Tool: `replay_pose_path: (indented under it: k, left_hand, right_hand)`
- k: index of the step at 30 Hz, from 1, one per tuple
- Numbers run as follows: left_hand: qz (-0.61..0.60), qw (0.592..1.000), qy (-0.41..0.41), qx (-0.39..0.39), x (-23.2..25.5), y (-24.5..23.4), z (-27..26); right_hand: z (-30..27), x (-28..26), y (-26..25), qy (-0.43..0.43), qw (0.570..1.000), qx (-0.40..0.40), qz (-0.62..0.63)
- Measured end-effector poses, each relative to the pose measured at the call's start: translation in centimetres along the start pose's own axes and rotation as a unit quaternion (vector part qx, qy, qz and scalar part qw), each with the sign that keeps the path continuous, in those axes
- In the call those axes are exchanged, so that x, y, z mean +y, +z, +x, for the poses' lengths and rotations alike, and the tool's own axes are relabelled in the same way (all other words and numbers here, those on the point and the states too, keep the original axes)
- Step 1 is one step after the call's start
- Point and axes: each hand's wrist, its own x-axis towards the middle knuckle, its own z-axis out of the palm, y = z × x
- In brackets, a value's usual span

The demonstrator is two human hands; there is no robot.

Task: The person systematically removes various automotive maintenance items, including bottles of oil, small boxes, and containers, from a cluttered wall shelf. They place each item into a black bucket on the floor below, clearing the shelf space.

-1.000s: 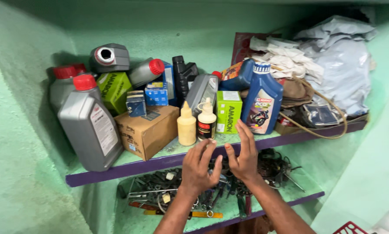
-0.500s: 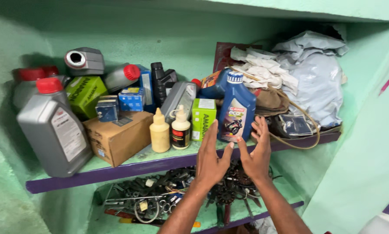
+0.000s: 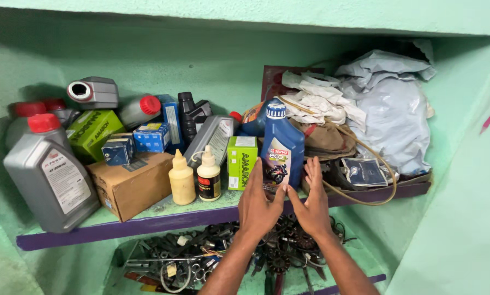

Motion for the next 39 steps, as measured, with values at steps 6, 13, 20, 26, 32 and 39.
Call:
replay_pose_path:
  k: [6, 13, 20, 26, 32, 39]
  left_hand:
    - [-0.029, 0.999, 0.003, 0.042, -0.4, 1.0, -0.5]
    - [-0.091, 0.992, -0.082, -0.011, 2.0, -0.4, -0.8]
    - [-0.062, 0.995, -0.044, 0.067, 0.5, 0.0, -2.1]
    - [-0.021, 0.992, 0.027, 0.118, -1.5, -1.1, -2.6]
    - [-0.057, 0.994, 0.008, 0.090, -2.0, -2.4, -2.6]
    - [-0.099, 0.993, 0.045, 0.056, -1.2, -3.9, -2.1]
  right_hand:
    - [0.2, 0.0, 0.0, -0.004, 1.000, -0.011, 0.011]
    - [-0.2, -1.0, 0.1, -0.049, 0.998, 0.020, -0.016]
    - [-0.7, -1.8, 1.6, -0.029, 0.997, 0.040, -0.057]
    - [0.0, -0.8, 2.8, 0.055, 0.998, 0.008, -0.007]
    - [-0.7, -0.3, 2.8, 0.064, 0.992, 0.012, 0.107]
    - [-2.8, -1.5, 0.3, 0.145, 0.961, -0.049, 0.232]
